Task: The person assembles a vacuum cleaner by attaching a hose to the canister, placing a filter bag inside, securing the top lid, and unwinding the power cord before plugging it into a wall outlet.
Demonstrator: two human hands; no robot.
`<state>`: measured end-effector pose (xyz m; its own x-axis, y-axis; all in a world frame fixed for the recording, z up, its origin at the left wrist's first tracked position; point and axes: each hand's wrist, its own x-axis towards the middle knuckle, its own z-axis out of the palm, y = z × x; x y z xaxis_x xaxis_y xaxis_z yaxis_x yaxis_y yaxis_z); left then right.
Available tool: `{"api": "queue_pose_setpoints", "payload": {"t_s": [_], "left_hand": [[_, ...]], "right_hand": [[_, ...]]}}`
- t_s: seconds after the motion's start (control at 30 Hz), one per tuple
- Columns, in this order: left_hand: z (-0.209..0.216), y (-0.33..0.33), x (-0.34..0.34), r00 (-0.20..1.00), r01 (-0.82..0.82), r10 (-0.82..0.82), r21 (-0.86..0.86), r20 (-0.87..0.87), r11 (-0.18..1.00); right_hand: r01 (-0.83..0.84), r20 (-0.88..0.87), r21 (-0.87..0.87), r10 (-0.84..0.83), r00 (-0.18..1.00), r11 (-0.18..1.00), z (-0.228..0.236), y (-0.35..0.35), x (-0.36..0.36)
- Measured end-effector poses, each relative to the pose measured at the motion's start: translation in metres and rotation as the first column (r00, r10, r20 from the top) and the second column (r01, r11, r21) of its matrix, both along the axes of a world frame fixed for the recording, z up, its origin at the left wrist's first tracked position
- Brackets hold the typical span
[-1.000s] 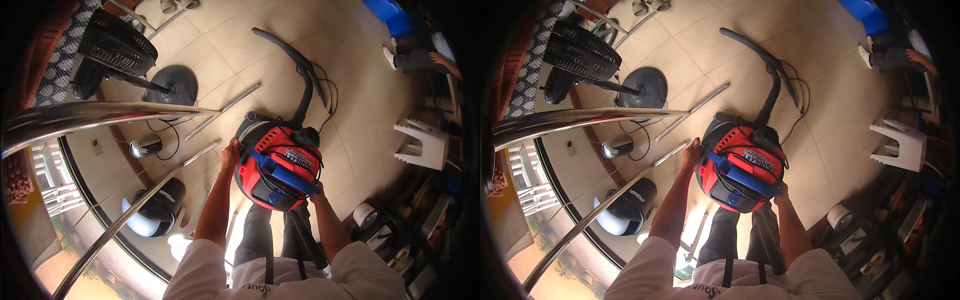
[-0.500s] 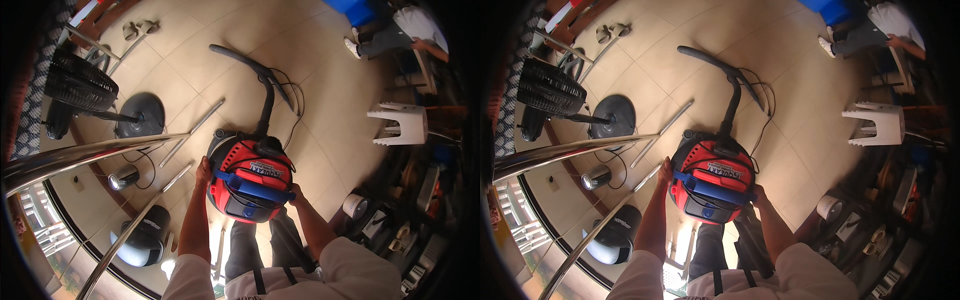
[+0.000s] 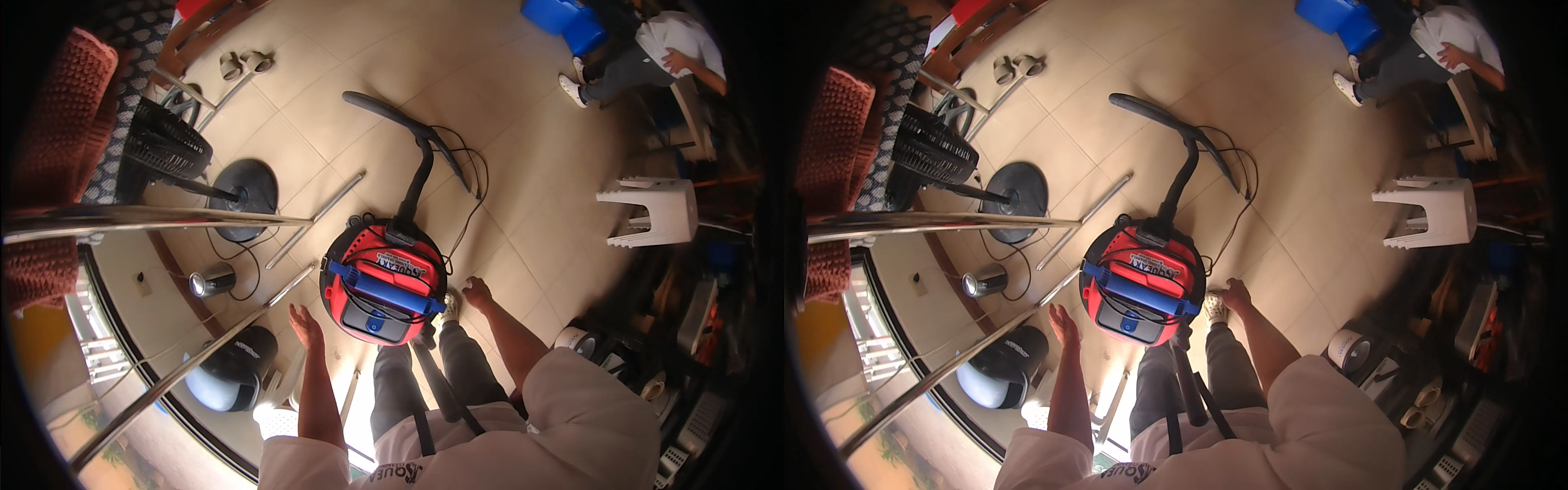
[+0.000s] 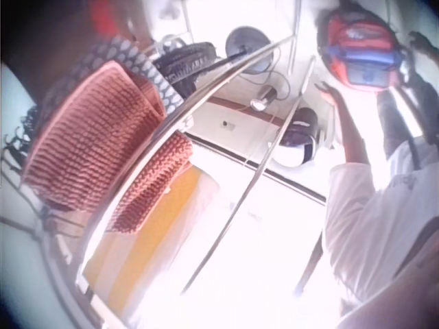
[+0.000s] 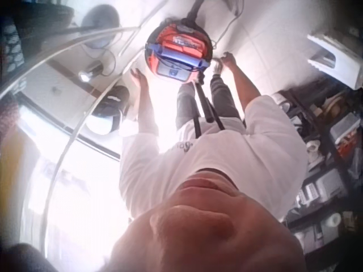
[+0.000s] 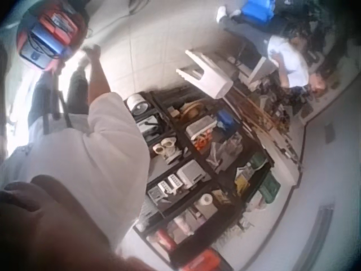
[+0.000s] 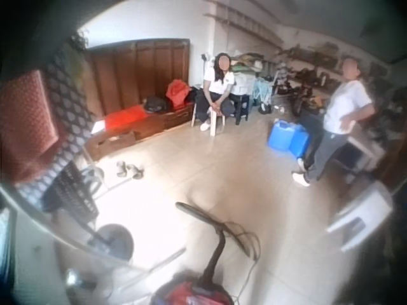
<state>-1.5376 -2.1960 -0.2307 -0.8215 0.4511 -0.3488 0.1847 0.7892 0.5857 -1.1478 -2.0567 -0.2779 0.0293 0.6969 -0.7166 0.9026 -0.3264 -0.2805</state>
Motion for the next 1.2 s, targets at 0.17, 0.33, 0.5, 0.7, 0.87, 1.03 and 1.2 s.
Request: {"api": "queue_pose_setpoints", "payload": {"t_s": [0.17, 0.33, 0.5, 0.7, 0.87, 1.03, 1.2], "left_hand": [[0.019, -0.059, 0.070, 0.985, -0.172, 0.170, 0.061, 0.028, 0.983], [0.029, -0.091, 0.138, 0.914, -0.368, 0.359, 0.015, 0.189, 0.930], [0.065, -0.074, 0.178, 0.888, -0.402, 0.368, 0.077, 0.275, 0.912], [0.095, -0.076, 0.163, 0.935, -0.345, 0.305, 0.265, 0.182, 0.900], [0.120, -0.028, 0.151, 0.965, -0.254, 0.219, 0.304, 0.145, 0.918], [0.151, 0.007, 0.147, 0.993, -0.114, 0.105, 0.345, 0.045, 0.932], [0.184, -0.028, 0.146, 0.995, -0.093, 0.096, 0.255, 0.002, 0.962]], "right_hand": [[0.011, -0.219, 0.023, -0.005, 0.976, 1.000, -0.017, 0.029, 0.041], [-0.201, -0.463, 0.208, 0.277, 0.842, 0.957, 0.009, 0.044, 0.016], [-0.384, -0.505, 0.444, 0.580, 0.639, 0.810, 0.017, 0.031, -0.004], [-0.150, -0.582, 0.315, 0.316, 0.750, 0.937, 0.099, 0.027, -0.016], [-0.012, -0.543, 0.624, 0.445, 0.713, 0.781, 0.131, 0.055, -0.072], [-0.217, -0.470, 0.673, 0.635, 0.613, 0.707, 0.148, 0.058, -0.167], [-0.282, -0.484, 0.669, 0.691, 0.537, 0.688, 0.169, 0.025, -0.196]]}}
